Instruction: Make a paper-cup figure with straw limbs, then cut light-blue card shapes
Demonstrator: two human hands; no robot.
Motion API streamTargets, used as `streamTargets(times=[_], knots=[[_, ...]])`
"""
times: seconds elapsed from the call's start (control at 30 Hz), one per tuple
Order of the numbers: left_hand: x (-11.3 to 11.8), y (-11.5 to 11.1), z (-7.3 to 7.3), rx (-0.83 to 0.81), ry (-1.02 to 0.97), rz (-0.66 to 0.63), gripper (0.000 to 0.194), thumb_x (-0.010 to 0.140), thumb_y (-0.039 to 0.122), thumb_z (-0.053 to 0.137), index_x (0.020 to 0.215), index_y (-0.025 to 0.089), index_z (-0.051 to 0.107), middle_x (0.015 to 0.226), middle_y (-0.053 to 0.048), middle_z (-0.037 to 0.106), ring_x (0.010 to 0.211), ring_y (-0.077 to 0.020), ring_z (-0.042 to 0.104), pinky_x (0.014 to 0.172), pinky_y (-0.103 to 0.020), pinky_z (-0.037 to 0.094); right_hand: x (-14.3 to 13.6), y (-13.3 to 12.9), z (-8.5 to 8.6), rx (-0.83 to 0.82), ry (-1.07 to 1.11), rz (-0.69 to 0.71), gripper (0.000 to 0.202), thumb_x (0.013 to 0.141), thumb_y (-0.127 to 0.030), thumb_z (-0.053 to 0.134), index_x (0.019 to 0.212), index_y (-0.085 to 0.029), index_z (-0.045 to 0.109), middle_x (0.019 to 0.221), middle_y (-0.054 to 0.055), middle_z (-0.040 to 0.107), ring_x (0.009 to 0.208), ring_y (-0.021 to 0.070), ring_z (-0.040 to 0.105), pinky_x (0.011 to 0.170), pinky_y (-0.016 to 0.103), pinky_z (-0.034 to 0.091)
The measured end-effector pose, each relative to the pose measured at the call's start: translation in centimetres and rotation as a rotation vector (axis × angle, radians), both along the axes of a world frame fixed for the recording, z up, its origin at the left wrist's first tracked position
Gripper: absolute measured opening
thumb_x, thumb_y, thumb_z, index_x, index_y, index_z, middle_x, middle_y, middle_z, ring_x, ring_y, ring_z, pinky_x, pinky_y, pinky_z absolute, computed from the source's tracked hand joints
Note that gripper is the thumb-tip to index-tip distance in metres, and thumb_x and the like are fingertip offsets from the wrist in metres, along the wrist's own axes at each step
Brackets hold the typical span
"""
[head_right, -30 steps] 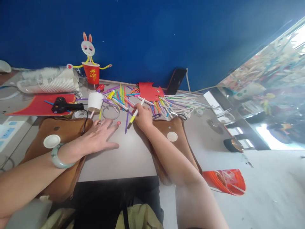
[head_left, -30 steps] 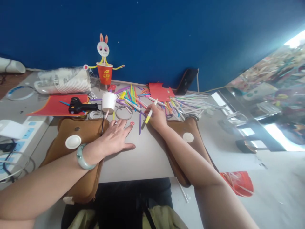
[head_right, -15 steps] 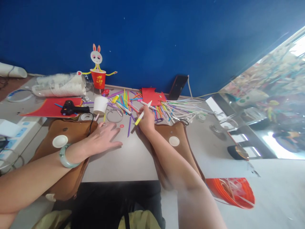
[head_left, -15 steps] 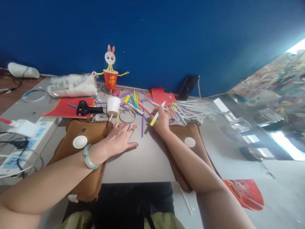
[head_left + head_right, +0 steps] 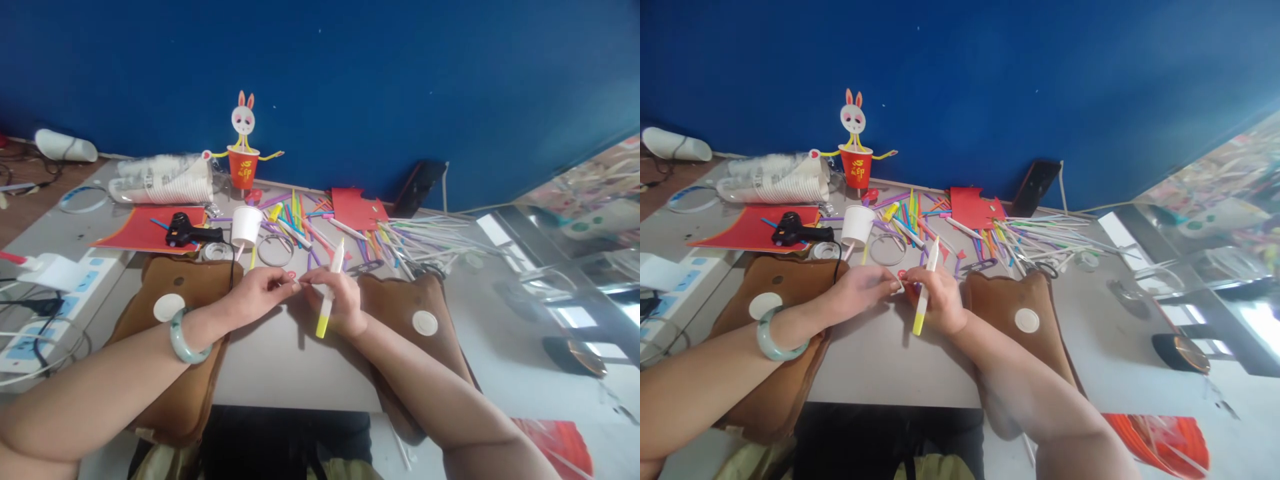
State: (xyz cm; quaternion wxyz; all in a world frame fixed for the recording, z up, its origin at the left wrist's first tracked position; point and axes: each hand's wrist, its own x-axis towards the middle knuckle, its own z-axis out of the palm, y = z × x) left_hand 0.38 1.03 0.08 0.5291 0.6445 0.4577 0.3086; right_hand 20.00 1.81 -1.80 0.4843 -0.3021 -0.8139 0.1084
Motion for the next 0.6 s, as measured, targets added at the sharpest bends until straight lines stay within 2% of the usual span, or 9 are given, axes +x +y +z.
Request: streamTargets(times=[0.13, 0.27, 0.5, 0.6], knots=[[0.12, 0.08, 0.55, -0.067, -0.034, -0.019, 0.032, 0.083, 0.045, 0.063, 0.074, 0.014, 0.064, 0.067, 0.002, 0.056, 0.064, -0.0105, 0.049, 0.059, -0.022, 0.039, 0.08, -0.03, -0.21, 0.081, -0.045, 0.024, 0.028, 0.083, -0.010, 0.064, 0.101, -0.027, 0.052, 0.090, 0.004, 0.075, 0.077, 0.0185, 0.071, 0.067, 0.034, 0.057], [0.25, 0.04, 0.52, -0.113, -0.040, -0.020, 0.031, 0.085, 0.044, 0.062, 0.076, 0.014, 0.064, 0.066, 0.002, 0.056, 0.063, -0.0104, 0.048, 0.059, -0.022, 0.038, 0.00, -0.15, -0.17, 0.077, -0.058, 0.012, 0.023, 0.085, -0.012, 0.063, 0.100, -0.027, 0.052, 0.087, 0.004, 0.074, 0.074, 0.0190, 0.071, 0.067, 0.035, 0.057], [0.22, 0.07, 0.43, -0.108, -0.023, -0.003, 0.030, 0.082, 0.044, 0.063, 0.074, 0.015, 0.061, 0.066, 0.002, 0.056, 0.062, -0.0104, 0.048, 0.058, -0.022, 0.039, -0.24, -0.27, -0.24, 0.099, -0.033, 0.037, 0.024, 0.084, -0.010, 0.062, 0.100, -0.026, 0.053, 0.087, 0.004, 0.074, 0.075, 0.0182, 0.070, 0.066, 0.034, 0.057], [0.20, 0.09, 0.61, -0.081, -0.030, 0.016, 0.030, 0.084, 0.044, 0.060, 0.075, 0.015, 0.062, 0.070, 0.000, 0.060, 0.066, -0.0115, 0.053, 0.062, -0.023, 0.043, -0.29, -0.30, -0.24, 0.091, -0.034, 0.036, 0.023, 0.085, -0.010, 0.062, 0.100, -0.026, 0.053, 0.088, 0.005, 0.074, 0.075, 0.0187, 0.071, 0.067, 0.035, 0.058]])
